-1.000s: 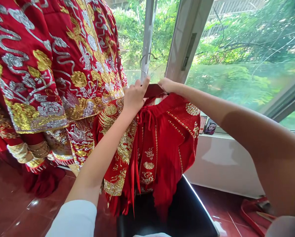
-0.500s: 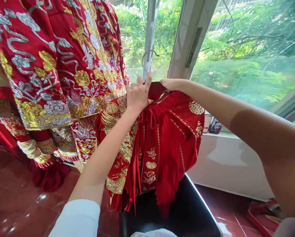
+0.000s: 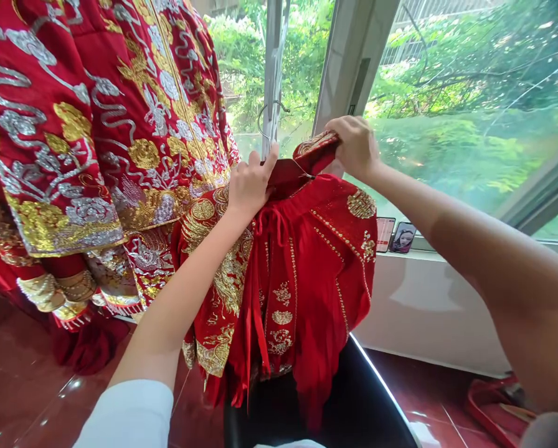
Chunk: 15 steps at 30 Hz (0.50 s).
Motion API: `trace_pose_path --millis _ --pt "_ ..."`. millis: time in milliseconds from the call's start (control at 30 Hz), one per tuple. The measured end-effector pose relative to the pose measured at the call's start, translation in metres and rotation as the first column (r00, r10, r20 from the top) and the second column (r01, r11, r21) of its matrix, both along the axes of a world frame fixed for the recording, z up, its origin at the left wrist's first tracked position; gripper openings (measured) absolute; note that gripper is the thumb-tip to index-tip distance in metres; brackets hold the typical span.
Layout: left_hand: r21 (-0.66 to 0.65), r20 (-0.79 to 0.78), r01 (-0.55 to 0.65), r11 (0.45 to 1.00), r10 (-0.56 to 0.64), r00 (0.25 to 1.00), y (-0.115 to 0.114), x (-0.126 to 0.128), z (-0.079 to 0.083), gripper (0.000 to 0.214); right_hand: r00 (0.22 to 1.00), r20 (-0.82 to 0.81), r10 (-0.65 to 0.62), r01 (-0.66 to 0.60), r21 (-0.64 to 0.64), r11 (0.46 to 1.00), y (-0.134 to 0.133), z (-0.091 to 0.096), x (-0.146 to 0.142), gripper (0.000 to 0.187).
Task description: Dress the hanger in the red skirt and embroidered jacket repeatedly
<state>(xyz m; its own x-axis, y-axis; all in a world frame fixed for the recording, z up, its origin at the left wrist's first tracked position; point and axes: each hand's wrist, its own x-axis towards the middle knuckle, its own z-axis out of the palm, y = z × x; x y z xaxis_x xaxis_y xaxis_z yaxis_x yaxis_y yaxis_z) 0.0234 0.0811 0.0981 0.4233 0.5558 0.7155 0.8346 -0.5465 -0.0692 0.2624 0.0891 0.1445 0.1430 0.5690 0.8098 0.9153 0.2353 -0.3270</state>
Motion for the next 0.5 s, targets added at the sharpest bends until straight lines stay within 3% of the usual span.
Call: trace_pose_path --millis 100,167,200,300,400,500 --pt "0.023 -0.014 -0.023 0.999 0.023 1.000 0.000 0.001 0.000 0.084 0.939 -0.327 -0.105 0.012 -0.274 0.962 0.001 -0.011 -0.010 0.025" --pt "0.050 -0.019 -0.029 0.998 0.030 0.999 0.000 0.001 -0.001 0.085 0.907 -0.395 -0.146 -0.030 -0.405 0.914 0.003 -0.016 -0.013 0.018" --pt "0.058 -0.021 -0.025 0.998 0.026 0.999 0.000 0.000 0.000 0.085 0.919 -0.367 -0.143 -0.022 -0.410 0.912 0.003 -0.018 -0.011 0.017" --pt "0.054 -0.035 0.017 0.998 -0.015 0.999 0.003 -0.004 0.001 0.084 0.987 -0.027 -0.157 0.144 -0.265 0.953 -0.005 -0.021 0.016 0.023" --pt "0.057 -0.062 0.063 0.996 -0.059 0.996 0.009 -0.010 0.003 0.080 0.897 0.388 -0.212 0.273 -0.109 0.956 -0.023 -0.026 0.052 0.033" --pt "0.088 -0.086 0.082 0.993 -0.075 0.993 0.016 -0.014 0.003 0.080 0.867 0.453 -0.208 0.304 -0.150 0.941 -0.043 -0.044 0.069 0.038"
